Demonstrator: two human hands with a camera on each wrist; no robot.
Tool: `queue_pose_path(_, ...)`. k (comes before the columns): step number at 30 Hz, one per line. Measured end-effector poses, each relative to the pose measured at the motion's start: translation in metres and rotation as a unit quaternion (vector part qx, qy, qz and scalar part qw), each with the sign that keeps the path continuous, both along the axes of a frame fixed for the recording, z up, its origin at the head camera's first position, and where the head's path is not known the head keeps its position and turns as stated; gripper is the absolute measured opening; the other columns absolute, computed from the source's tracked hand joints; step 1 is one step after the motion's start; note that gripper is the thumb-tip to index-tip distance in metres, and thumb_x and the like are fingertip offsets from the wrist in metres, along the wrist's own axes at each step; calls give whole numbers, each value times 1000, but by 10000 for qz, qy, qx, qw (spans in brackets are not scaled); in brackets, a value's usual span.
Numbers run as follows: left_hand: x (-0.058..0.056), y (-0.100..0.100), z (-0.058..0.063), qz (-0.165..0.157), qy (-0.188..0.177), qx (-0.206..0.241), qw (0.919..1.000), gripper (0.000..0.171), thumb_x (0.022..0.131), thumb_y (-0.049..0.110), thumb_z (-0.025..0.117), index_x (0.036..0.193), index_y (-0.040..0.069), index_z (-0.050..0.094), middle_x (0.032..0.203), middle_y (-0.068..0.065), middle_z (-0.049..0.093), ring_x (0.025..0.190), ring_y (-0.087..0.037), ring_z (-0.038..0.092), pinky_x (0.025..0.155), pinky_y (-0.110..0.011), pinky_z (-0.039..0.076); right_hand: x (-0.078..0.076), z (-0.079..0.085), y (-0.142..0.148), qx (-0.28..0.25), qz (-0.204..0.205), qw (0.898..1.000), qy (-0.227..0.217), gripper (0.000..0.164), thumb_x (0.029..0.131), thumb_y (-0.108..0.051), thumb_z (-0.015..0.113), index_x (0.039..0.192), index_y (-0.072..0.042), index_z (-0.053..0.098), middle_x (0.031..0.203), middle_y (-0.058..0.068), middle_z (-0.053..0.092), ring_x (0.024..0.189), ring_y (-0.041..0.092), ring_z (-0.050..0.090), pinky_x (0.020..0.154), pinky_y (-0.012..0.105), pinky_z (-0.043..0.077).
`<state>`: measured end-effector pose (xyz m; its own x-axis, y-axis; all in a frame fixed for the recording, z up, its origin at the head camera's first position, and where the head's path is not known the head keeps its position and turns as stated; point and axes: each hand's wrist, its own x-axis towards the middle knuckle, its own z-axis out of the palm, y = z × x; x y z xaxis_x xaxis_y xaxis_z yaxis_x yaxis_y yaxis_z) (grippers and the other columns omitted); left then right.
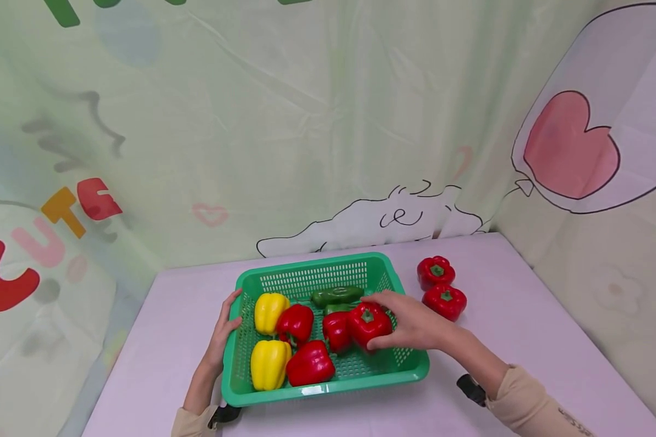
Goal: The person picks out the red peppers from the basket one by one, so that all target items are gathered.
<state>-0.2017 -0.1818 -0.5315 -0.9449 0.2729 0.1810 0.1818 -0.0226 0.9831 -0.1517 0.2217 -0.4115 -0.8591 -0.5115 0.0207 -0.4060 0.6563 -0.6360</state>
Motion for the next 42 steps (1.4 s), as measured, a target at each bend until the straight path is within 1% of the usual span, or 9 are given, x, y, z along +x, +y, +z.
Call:
queue_pose_path(5,0,-1,-1,-7,8,-3,10000,54,104,22,34,155,19,19,161,-15,16,136,-42,31,104,-58,37,-1,0,3,-72,-39,9999,59,79,73,-38,86,138,-7,52,127,11,59,113,35,56,70,31,58)
queue_pose_path(9,-1,0,-2,-16,17,12,10000,53,104,22,35,155,19,19,161,-15,16,136,-41,31,104,-56,37,-2,0,6,-101,-160,9997,157,79,73,-38,86,138,-8,52,127,12,59,113,34,56,70,33,58)
queue_pose_path(16,-1,0,-1,-32,20,-3,10000,54,104,21,34,155,19,19,161,-15,17,136,-41,31,104,-56,37,-8,-1,13,-118,-389,9970,665,80,74,-37,85,139,-5,52,128,13,60,113,34,57,71,33,58)
queue_pose_path(23,-1,1,1,-40,12,23,10000,54,104,20,35,155,19,19,160,-15,17,136,-41,31,104,-56,37,-15,-4,24,-146,-704,9914,1094,79,74,-32,87,137,-2,51,126,13,60,106,28,58,73,30,56)
queue_pose_path(26,-1,1,1,-50,1,15,10000,54,104,20,34,155,19,19,160,-16,17,136,-41,31,104,-57,37,-17,-6,27,-139,-791,9901,1152,79,74,-31,87,137,-1,50,126,15,59,105,29,59,71,28,55)
queue_pose_path(30,-1,0,0,-62,-9,4,10000,54,104,20,34,156,19,18,161,-16,16,136,-42,31,103,-57,37,-18,-6,29,-219,-862,9888,1197,78,74,-29,87,137,-2,50,125,15,59,101,30,60,66,29,55)
queue_pose_path(35,-1,0,0,-22,-9,-1,10000,54,104,20,35,155,19,19,160,-16,18,135,-41,32,103,-54,39,-16,1,31,-295,-869,9868,1331,77,74,-27,87,137,-2,50,124,15,59,100,29,60,67,28,55)
queue_pose_path(38,0,0,0,-18,-19,-7,10000,54,104,20,35,155,19,19,160,-16,18,135,-41,33,103,-52,40,-11,7,32,-260,-883,9860,1393,78,74,-28,87,138,-4,50,124,14,59,103,29,59,69,29,55)
queue_pose_path(42,0,-1,1,-33,-11,12,10000,54,104,19,34,155,19,19,160,-17,17,135,-41,32,102,-52,41,-4,13,34,-242,-903,9845,1484,81,72,-27,88,139,-4,49,124,13,58,107,31,56,70,32,56)
